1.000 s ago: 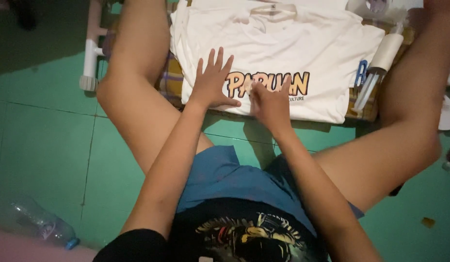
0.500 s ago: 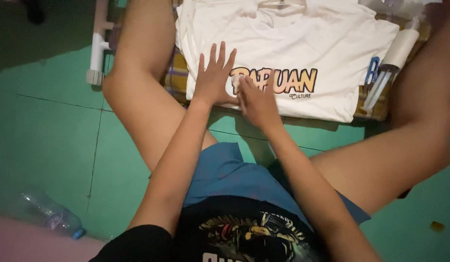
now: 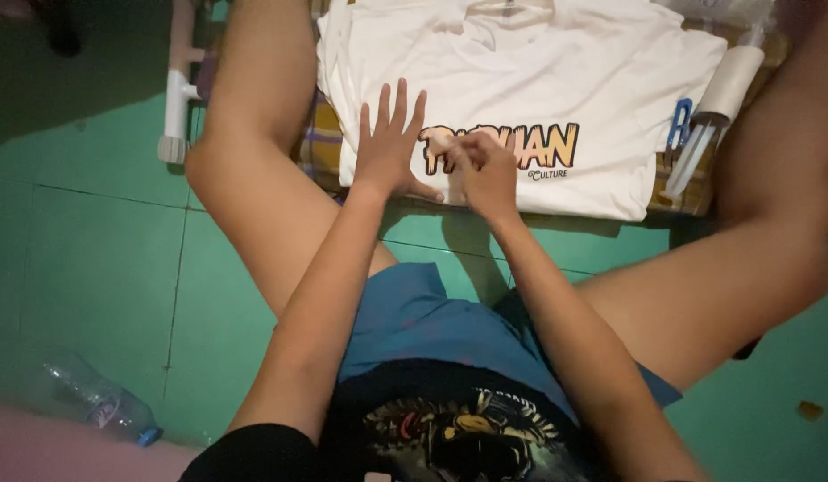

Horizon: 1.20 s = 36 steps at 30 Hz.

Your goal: Removing small excess pieces of vinyl from a printed t-shirt design using fingernails.

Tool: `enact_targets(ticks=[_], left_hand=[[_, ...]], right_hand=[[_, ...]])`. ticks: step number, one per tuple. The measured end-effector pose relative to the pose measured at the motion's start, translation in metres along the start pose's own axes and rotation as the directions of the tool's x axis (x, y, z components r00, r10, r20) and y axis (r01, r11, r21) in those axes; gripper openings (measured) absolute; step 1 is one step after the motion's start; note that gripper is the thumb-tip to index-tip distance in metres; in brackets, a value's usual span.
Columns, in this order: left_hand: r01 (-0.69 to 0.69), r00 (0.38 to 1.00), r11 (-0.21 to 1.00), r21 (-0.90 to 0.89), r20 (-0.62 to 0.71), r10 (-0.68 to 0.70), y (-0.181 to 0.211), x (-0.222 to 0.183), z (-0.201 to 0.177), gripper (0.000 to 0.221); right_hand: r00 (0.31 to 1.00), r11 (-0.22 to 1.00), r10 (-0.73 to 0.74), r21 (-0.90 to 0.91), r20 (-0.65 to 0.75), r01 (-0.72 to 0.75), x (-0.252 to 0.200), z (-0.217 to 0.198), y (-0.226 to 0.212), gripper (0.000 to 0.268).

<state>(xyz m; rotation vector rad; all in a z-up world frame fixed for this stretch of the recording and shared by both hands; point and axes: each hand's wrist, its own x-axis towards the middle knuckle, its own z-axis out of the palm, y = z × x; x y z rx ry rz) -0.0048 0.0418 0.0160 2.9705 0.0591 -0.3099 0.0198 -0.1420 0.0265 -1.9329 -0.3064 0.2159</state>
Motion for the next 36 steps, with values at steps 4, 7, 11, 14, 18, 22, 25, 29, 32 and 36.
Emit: enact_targets(ticks=[4, 7, 11, 14, 18, 22, 25, 29, 32, 36], left_hand=[[-0.006, 1.0, 1.0, -0.017, -0.026, 0.005, -0.004, 0.003, 0.013, 0.169], [-0.007, 1.0, 0.999, 0.043, -0.014, 0.007, -0.005, 0.006, 0.017, 0.171], [-0.014, 0.998, 1.0, 0.0, -0.06, 0.014, -0.002, 0.002, 0.006, 0.151], [-0.009, 1.0, 1.0, -0.013, -0.024, 0.008, -0.002, 0.0, 0.004, 0.15], [-0.012, 1.0, 1.0, -0.019, -0.009, 0.012, -0.002, 0.001, 0.002, 0.147], [-0.027, 0.999, 0.999, -0.04, -0.034, 0.025, -0.004, 0.003, 0.01, 0.148], [-0.017, 0.999, 0.999, -0.04, -0.049, 0.015, -0.004, 0.004, 0.01, 0.156], [-0.01, 1.0, 0.999, -0.039, -0.01, 0.01, -0.004, 0.007, 0.013, 0.171], [-0.002, 1.0, 0.999, -0.048, 0.014, 0.002, -0.003, 0.005, 0.008, 0.173], [-0.018, 1.0, 0.998, -0.065, -0.01, 0.018, -0.002, 0.001, 0.004, 0.171]], right_hand=[[0.98, 0.996, -0.051, 0.056, -0.194, 0.063, 0.0, -0.007, -0.008, 0.007], [0.901, 0.861, -0.422, -0.356, -0.102, 0.363, -0.011, -0.004, -0.008, 0.025], [0.835, 0.598, -0.466, -0.592, 0.292, 0.54, -0.023, 0.012, 0.001, 0.043], [0.824, 0.491, -0.474, -0.683, 0.312, 0.541, -0.025, 0.019, 0.009, 0.046], [0.891, 0.528, -0.35, -0.724, 0.29, 0.444, -0.027, 0.021, 0.01, 0.046], [0.937, 0.757, -0.31, -0.555, 0.161, 0.346, -0.023, 0.012, 0.002, 0.033], [0.973, 0.974, -0.161, -0.132, 0.167, 0.184, -0.009, 0.003, 0.011, 0.014], [0.997, 0.991, 0.026, 0.136, -0.071, -0.016, 0.0, -0.016, 0.013, 0.006], [0.949, 0.952, -0.267, -0.196, -0.165, 0.234, -0.007, -0.045, -0.002, 0.011], [0.91, 0.607, -0.411, -0.731, 0.049, 0.313, -0.018, -0.055, 0.016, 0.029]])
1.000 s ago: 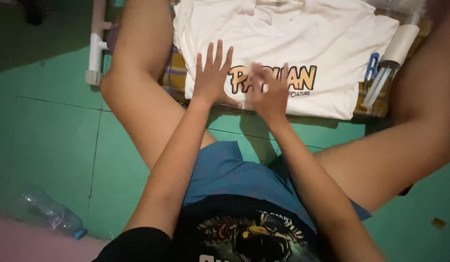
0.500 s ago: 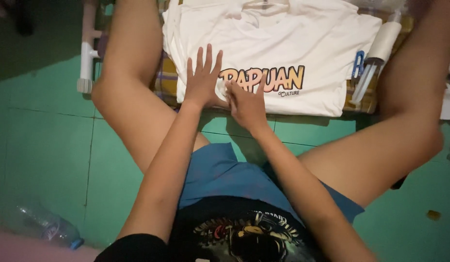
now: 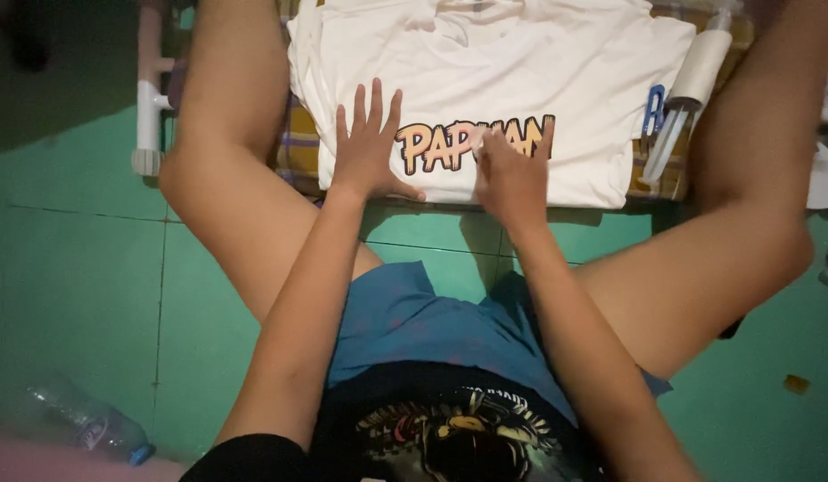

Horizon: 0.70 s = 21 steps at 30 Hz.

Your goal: Removing small excess pieces of vinyl from a printed t-shirt design using fingernails.

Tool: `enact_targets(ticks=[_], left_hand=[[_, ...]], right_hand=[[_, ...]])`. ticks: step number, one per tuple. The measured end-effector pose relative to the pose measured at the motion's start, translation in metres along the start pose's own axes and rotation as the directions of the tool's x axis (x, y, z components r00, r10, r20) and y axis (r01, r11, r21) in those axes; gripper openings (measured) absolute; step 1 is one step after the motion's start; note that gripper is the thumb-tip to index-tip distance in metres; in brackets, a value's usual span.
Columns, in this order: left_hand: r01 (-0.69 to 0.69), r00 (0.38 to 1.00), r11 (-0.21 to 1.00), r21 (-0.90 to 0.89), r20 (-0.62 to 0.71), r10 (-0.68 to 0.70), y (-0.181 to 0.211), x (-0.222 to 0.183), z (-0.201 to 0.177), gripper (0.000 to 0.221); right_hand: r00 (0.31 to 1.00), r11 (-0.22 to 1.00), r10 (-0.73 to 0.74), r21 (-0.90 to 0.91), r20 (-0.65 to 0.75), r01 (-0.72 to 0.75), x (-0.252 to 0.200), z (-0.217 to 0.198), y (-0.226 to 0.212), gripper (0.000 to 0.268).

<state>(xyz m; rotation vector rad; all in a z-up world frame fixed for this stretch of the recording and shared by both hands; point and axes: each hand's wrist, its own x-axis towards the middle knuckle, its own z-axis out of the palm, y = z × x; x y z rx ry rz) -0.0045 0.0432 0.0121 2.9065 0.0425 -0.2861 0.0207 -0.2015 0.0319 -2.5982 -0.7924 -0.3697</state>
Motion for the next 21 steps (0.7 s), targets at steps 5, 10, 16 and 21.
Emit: enact_targets(ticks=[5, 10, 16, 21], left_hand=[[-0.001, 1.0, 1.0, 0.008, 0.007, 0.001, -0.001, 0.004, 0.004, 0.172], [-0.012, 1.0, 1.0, 0.008, 0.023, 0.012, -0.001, 0.005, 0.002, 0.172], [-0.004, 1.0, 1.0, -0.01, 0.019, 0.004, 0.001, 0.004, 0.0, 0.172], [0.089, 0.987, 0.994, -0.07, 0.143, -0.078, 0.015, -0.005, -0.028, 0.16]], right_hand=[[0.997, 0.997, 0.071, -0.034, 0.016, -0.07, 0.003, 0.012, -0.006, 0.013], [0.994, 0.995, 0.096, -0.039, 0.053, -0.094, 0.003, 0.007, -0.002, 0.014], [0.904, 0.814, 0.287, 0.418, 0.316, -0.404, 0.019, -0.006, 0.036, 0.009], [0.629, 0.336, 0.585, 0.553, 0.512, -0.763, 0.044, -0.038, 0.052, 0.026]])
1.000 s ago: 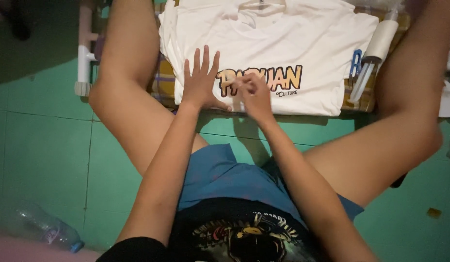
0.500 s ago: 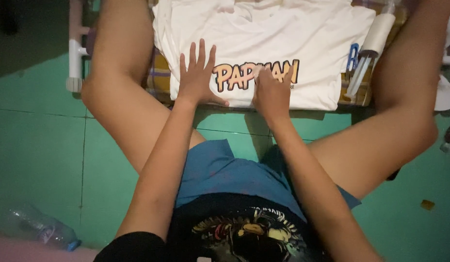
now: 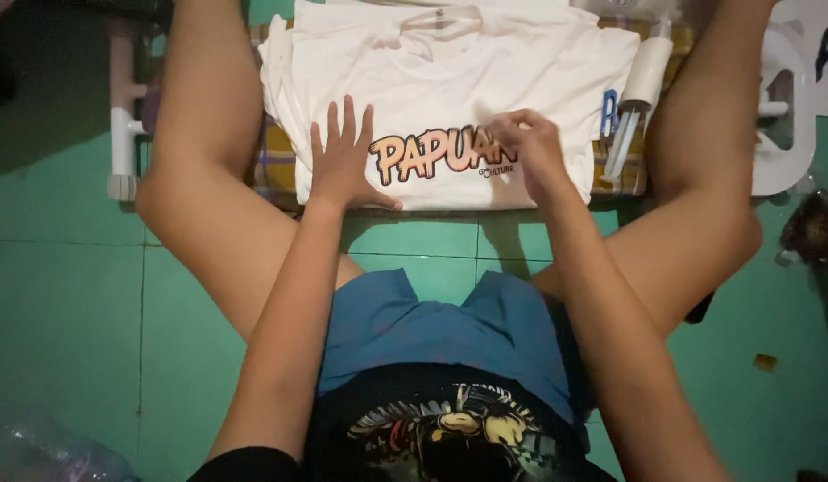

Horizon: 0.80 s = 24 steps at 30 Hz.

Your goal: Removing small excess pieces of vinyl from a printed t-shirt design using fingernails.

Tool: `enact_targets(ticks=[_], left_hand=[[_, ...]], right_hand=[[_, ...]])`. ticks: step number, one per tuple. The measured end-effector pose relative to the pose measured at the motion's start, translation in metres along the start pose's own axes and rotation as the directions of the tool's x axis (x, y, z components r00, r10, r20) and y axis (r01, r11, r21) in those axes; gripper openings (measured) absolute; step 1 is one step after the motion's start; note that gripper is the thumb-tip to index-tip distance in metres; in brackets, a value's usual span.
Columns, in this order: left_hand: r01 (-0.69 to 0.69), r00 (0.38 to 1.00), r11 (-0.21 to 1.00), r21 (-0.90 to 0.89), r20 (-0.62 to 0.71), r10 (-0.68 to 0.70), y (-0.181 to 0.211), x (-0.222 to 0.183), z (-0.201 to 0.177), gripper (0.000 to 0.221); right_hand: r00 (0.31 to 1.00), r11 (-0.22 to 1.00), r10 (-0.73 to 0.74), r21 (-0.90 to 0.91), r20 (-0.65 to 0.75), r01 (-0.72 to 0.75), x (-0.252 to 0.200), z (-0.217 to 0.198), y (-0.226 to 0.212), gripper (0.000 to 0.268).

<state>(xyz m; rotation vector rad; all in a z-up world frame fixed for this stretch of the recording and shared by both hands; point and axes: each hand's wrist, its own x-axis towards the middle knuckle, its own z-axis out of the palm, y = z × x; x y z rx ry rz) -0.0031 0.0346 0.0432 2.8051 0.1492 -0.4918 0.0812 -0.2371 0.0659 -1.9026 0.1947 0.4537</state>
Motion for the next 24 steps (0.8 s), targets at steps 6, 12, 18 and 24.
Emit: enact_targets(ticks=[6, 12, 18, 24], left_hand=[[-0.012, 1.0, 1.0, 0.003, 0.0, 0.012, -0.001, -0.004, -0.005, 0.156], [-0.121, 0.969, 0.993, 0.0, -0.216, 0.118, -0.017, 0.01, 0.027, 0.146], [-0.082, 0.973, 0.996, 0.038, -0.212, 0.088, -0.008, 0.011, 0.03, 0.128], [-0.068, 0.98, 0.997, 0.038, -0.183, 0.074, -0.007, 0.012, 0.029, 0.128]], right_hand=[[0.93, 0.684, -0.366, -0.668, 0.034, 0.293, -0.013, -0.027, 0.008, 0.016], [0.785, 0.416, -0.605, -0.788, 0.133, 0.453, -0.009, -0.013, 0.057, 0.029], [0.902, 0.527, -0.372, -0.75, 0.219, 0.4, 0.005, -0.034, 0.044, 0.015], [0.947, 0.947, -0.317, 0.078, 0.054, 0.312, 0.02, -0.062, 0.049, 0.007]])
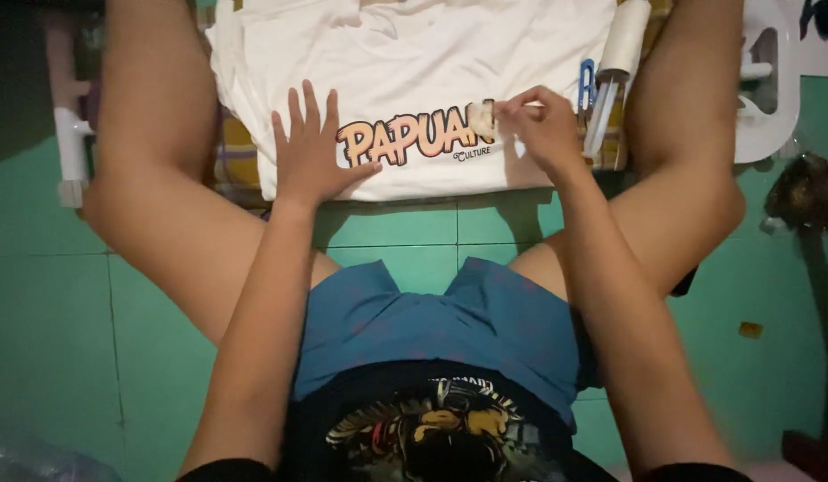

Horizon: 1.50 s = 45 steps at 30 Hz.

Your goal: Removing small excess pieces of vinyl from a printed t-shirt design using fingernails.

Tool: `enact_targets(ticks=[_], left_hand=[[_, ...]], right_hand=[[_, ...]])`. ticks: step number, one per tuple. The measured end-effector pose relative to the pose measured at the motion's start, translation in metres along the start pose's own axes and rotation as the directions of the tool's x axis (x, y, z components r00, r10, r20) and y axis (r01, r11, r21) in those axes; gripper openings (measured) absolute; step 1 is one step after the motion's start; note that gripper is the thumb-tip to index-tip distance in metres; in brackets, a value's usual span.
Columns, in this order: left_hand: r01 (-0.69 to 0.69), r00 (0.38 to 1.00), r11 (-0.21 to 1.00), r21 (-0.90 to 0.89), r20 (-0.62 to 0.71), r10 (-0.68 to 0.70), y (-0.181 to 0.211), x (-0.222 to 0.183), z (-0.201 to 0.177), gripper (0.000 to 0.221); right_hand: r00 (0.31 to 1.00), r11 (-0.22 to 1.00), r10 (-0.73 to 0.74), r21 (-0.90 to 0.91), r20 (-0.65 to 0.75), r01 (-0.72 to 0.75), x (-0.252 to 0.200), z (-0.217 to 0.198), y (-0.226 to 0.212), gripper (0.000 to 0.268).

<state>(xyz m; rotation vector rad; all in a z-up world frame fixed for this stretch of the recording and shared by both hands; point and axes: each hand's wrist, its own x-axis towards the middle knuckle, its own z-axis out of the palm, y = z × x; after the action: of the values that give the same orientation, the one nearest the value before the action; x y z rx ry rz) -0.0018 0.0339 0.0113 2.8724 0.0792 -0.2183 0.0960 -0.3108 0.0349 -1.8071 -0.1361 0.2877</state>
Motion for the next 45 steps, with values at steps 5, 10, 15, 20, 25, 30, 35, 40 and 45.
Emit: enact_targets(ticks=[5, 10, 15, 20, 25, 30, 35, 40, 45], left_hand=[[-0.025, 0.999, 1.0, -0.018, -0.036, 0.024, 0.006, -0.003, -0.005, 0.127], [-0.297, 0.929, 0.947, -0.123, -0.267, 0.257, 0.028, -0.012, -0.022, 0.082], [-0.582, 0.746, 0.812, -0.041, -0.424, 0.513, 0.073, -0.02, -0.006, 0.034], [-0.609, 0.782, 0.789, 0.079, -0.102, 0.614, 0.077, 0.006, 0.045, 0.029], [-0.601, 0.795, 0.797, 0.061, -0.061, 0.604, 0.083, 0.012, 0.044, 0.025], [-0.605, 0.741, 0.795, 0.041, -0.337, 0.581, 0.089, -0.012, 0.023, 0.021], [-0.591, 0.775, 0.803, 0.071, -0.223, 0.591, 0.089, -0.007, 0.027, 0.022], [-0.607, 0.757, 0.792, 0.068, -0.255, 0.602, 0.089, -0.008, 0.034, 0.02], [-0.619, 0.769, 0.776, 0.122, -0.106, 0.63, 0.091, -0.009, 0.03, 0.017]], right_hand=[[0.969, 0.895, -0.18, -0.437, -0.167, 0.091, -0.012, -0.006, -0.003, 0.013], [0.874, 0.51, -0.481, -0.79, 0.065, 0.34, -0.024, 0.027, -0.008, 0.032], [0.967, 0.636, -0.241, -0.74, 0.078, 0.218, -0.014, 0.04, -0.002, 0.019], [0.997, 0.728, 0.02, -0.684, 0.068, 0.032, -0.009, 0.028, -0.008, 0.027], [0.996, 0.597, -0.071, -0.798, 0.049, 0.082, -0.011, 0.031, -0.008, 0.012], [0.995, 0.651, -0.041, -0.758, -0.096, -0.046, -0.004, 0.037, -0.007, 0.019], [0.96, 0.79, -0.112, -0.61, -0.256, -0.07, 0.009, 0.021, 0.008, 0.02], [0.926, 0.859, -0.141, -0.508, -0.35, -0.062, 0.0, 0.014, -0.003, 0.028], [0.842, 0.815, -0.427, -0.543, -0.329, 0.201, 0.002, -0.006, 0.016, 0.027]])
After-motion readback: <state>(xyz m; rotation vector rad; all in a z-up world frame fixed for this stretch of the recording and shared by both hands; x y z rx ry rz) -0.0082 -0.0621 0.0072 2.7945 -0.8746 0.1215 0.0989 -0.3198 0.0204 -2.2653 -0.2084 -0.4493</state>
